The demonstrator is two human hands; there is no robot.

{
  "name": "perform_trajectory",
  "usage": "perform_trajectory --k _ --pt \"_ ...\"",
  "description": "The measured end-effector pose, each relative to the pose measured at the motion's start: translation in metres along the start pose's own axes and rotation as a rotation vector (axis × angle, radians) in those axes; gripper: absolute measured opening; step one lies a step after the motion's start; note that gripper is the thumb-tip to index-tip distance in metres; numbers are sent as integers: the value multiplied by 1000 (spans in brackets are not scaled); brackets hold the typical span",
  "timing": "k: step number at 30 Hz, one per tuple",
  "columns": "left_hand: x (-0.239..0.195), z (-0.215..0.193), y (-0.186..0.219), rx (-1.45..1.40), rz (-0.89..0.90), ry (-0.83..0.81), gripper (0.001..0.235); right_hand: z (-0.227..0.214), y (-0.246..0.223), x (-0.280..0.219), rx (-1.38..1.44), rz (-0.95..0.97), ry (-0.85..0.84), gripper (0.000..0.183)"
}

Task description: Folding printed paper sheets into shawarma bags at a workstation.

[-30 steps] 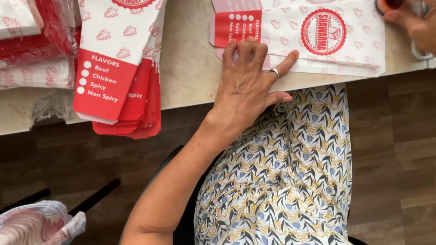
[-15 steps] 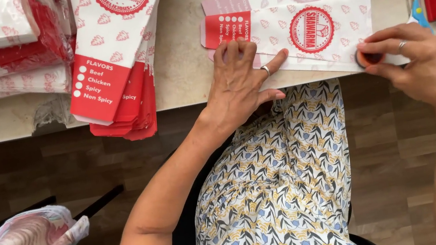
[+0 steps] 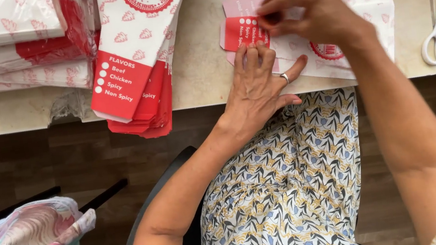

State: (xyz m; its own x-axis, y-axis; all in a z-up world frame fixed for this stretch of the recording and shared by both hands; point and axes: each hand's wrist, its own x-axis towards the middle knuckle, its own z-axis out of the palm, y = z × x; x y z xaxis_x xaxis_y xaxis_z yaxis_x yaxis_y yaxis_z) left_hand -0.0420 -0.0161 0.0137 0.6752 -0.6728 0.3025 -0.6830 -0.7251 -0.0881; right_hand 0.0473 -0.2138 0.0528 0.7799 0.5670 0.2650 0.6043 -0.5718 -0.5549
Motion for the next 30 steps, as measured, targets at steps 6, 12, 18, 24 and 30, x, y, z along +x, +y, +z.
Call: perform_trajectory --k 6,12,18,24,30 --pt "-8 -7 -2 164 -7 -102 89 40 -1 48 173 -206 9 34" --pt "-4 -5 -6 110 -3 -90 80 43 -6 33 112 -187 109 39" --pt "-1 -15 -14 2 18 -79 78 -21 24 -69 -87 60 122 28" --pt "-5 -13 -15 -3 56 -81 78 -67 56 -160 -345 308 267 40" --pt "-3 -14 -16 52 54 -69 75 -53 10 -156 -615 169 413 55"
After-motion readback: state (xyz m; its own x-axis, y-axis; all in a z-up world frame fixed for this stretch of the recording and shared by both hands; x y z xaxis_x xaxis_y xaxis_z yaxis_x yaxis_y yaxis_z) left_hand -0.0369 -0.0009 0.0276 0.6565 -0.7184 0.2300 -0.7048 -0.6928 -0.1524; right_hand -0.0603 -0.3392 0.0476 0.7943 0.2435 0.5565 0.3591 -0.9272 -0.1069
